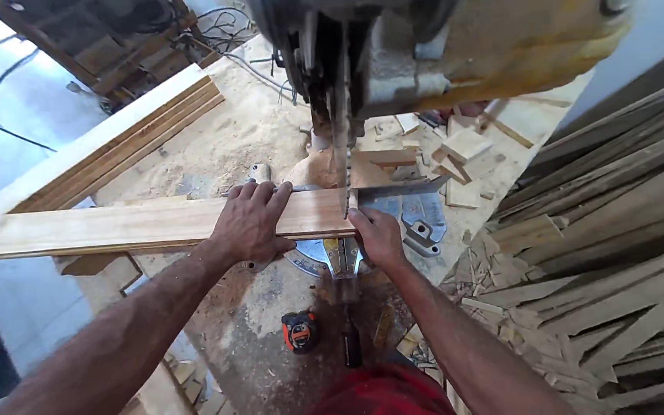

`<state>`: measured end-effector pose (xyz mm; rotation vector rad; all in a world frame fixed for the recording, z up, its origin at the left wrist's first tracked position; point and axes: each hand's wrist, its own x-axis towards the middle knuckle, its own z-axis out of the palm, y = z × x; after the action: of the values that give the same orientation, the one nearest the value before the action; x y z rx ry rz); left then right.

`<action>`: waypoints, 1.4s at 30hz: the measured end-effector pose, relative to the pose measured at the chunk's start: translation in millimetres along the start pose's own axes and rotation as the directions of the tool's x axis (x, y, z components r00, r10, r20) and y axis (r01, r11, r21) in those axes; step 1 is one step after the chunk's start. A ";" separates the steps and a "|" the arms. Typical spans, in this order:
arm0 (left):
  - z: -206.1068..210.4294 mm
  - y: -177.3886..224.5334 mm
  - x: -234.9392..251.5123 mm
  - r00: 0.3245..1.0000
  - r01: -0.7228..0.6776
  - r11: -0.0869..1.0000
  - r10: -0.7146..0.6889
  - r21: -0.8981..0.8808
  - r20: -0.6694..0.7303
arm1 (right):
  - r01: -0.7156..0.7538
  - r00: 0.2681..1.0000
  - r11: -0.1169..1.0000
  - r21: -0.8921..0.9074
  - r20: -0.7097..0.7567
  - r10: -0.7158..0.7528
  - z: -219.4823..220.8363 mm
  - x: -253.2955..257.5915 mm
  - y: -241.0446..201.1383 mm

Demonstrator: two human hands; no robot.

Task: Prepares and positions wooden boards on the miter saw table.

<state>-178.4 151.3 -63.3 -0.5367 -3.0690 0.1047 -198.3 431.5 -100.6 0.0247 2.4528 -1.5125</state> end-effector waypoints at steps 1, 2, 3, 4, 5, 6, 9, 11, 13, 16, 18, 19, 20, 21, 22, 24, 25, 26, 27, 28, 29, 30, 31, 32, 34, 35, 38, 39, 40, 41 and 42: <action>0.4 -0.6 0.6 1.000 0.008 1.000 -0.007 -0.004 0.004 | -0.005 1.000 1.000 0.015 0.000 0.005 0.7 0.5 0.4; -0.1 -1.1 1.4 1.000 0.013 1.000 -0.013 -0.007 0.007 | -0.008 1.000 1.000 0.023 -0.007 0.008 2.0 1.3 0.4; -0.4 -1.4 1.7 1.000 0.018 1.000 -0.018 -0.008 0.009 | -0.011 1.000 1.000 0.022 -0.016 0.011 3.7 1.9 0.6; -0.3 -1.6 1.4 1.000 0.019 1.000 -0.019 -0.002 0.010 | -0.012 1.000 1.000 0.013 -0.020 0.013 4.6 1.5 0.3; 0.2 -1.9 1.2 1.000 0.015 1.000 -0.015 -0.001 0.007 | -0.011 1.000 1.000 -0.001 -0.014 0.011 4.3 0.9 -0.1; 1.1 -2.2 1.1 1.000 0.006 1.000 -0.006 0.003 0.001 | -0.001 1.000 1.000 -0.016 -0.006 0.001 3.2 0.2 -0.2; 1.8 -2.4 -0.6 1.000 -0.016 1.000 0.016 -0.008 -0.024 | 0.022 0.999 0.999 -0.044 0.040 -0.020 -1.8 -2.0 -1.2; 2.7 -4.4 -1.4 1.000 -0.018 0.999 0.017 -0.039 -0.024 | 0.023 0.998 0.999 -0.045 0.067 -0.020 -4.8 -0.7 -3.2; 3.2 -7.9 -3.7 1.000 -0.026 0.997 0.025 -0.072 -0.011 | 0.024 0.995 0.998 -0.056 0.097 -0.019 -5.3 0.2 -5.2; 6.5 -15.8 -8.4 0.999 -0.033 0.995 0.030 -0.098 -0.032 | 0.039 0.992 0.997 -0.063 0.119 -0.031 1.3 2.6 -5.6; 8.0 -21.8 -12.3 0.999 -0.019 0.994 0.014 -0.111 -0.039 | 0.045 0.992 0.997 -0.059 0.117 -0.038 8.0 1.8 -9.7; 8.0 -24.1 -14.3 0.999 -0.011 0.993 0.006 -0.116 -0.044 | 0.052 0.992 0.997 -0.061 0.121 -0.045 10.8 1.2 -11.7; 7.4 -25.8 -15.8 0.999 -0.004 0.993 -0.001 -0.118 -0.047 | 0.056 0.991 0.997 -0.056 0.125 -0.049 12.9 1.0 -12.9; 7.0 -26.9 -16.3 0.998 -0.003 0.993 -0.004 -0.114 -0.059 | 0.062 0.991 0.997 -0.050 0.125 -0.056 14.2 1.3 -12.9; 6.9 -27.3 -16.5 0.997 -0.003 0.994 -0.006 -0.112 -0.073 | 0.070 0.990 0.996 -0.049 0.124 -0.063 15.3 1.4 -12.6; 5.1 -25.8 -18.1 0.998 0.018 0.993 -0.025 -0.115 -0.060 | 0.087 0.988 0.995 -0.045 0.129 -0.081 17.0 0.7 -11.3; 3.8 -24.9 -19.5 0.998 0.024 0.993 -0.031 -0.118 -0.059 | 0.090 0.986 0.995 -0.041 0.146 -0.083 16.7 0.6 -11.2; 3.2 -25.0 -20.0 0.998 0.021 0.993 -0.028 -0.117 -0.064 | 0.097 0.983 0.995 -0.033 0.160 -0.091 16.0 1.0 -11.7; 3.7 -25.8 -20.1 0.997 0.016 0.993 -0.024 -0.113 -0.074 | 0.115 0.980 0.993 -0.029 0.168 -0.109 15.4 1.9 -12.2; 4.7 -26.8 -20.6 0.997 0.018 0.994 -0.027 -0.109 -0.076 | 0.137 0.976 0.990 -0.029 0.175 -0.130 15.0 3.1 -12.2; 5.4 -27.9 -21.7 0.997 0.025 0.993 -0.034 -0.114 -0.073 | 0.160 0.971 0.987 -0.029 0.185 -0.152 15.7 4.6 -11.5; 6.0 -28.9 -23.1 0.997 0.042 0.992 -0.050 -0.122 -0.062 | 0.177 0.965 0.984 -0.034 0.202 -0.167 16.5 6.4 -10.5; 6.9 -29.7 -24.8 0.996 0.063 0.991 -0.069 -0.121 -0.049 | 0.188 0.960 0.982 -0.033 0.219 -0.176 17.8 8.1 -8.9; 7.2 -30.0 -25.8 0.996 0.085 0.990 -0.089 -0.114 -0.030 | 0.198 0.956 0.980 -0.030 0.227 -0.186 19.3 9.8 -7.2; 5.9 -27.4 -23.5 0.992 0.126 0.987 -0.125 -0.103 0.013 | 0.204 0.963 0.979 -0.016 0.181 -0.198 23.0 11.2 -4.2; 4.8 -25.4 -23.0 0.991 0.136 0.985 -0.134 -0.108 0.029 | 0.211 0.970 0.977 -0.020 0.127 -0.207 26.8 9.0 -2.9; 1.4 -31.3 -22.6 0.990 0.139 0.968 -0.132 -0.209 0.045 | 0.229 0.973 0.972 -0.046 0.011 -0.229 36.3 3.2 -5.3; 2.2 -34.2 -21.7 0.988 0.155 0.950 -0.151 -0.270 0.035 | 0.234 0.972 0.971 -0.048 -0.002 -0.234 37.1 2.7 -5.8; 3.6 -35.8 -20.2 0.984 0.178 0.929 -0.178 -0.324 0.028 | 0.238 0.971 0.970 -0.050 -0.011 -0.239 37.7 2.2 -5.5; 5.0 -35.9 -18.7 0.978 0.202 0.912 -0.208 -0.356 0.021 | 0.238 0.971 0.970 -0.050 -0.016 -0.239 38.3 1.7 -4.6; 5.8 -36.1 -17.6 0.971 0.231 0.898 -0.237 -0.376 0.029 | 0.237 0.971 0.970 -0.048 -0.021 -0.238 39.1 0.8 -4.4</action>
<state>-174.3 111.2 -66.8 -0.1642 -3.1146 -0.5023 -191.6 395.0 -113.5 -0.2690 2.5874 -1.5569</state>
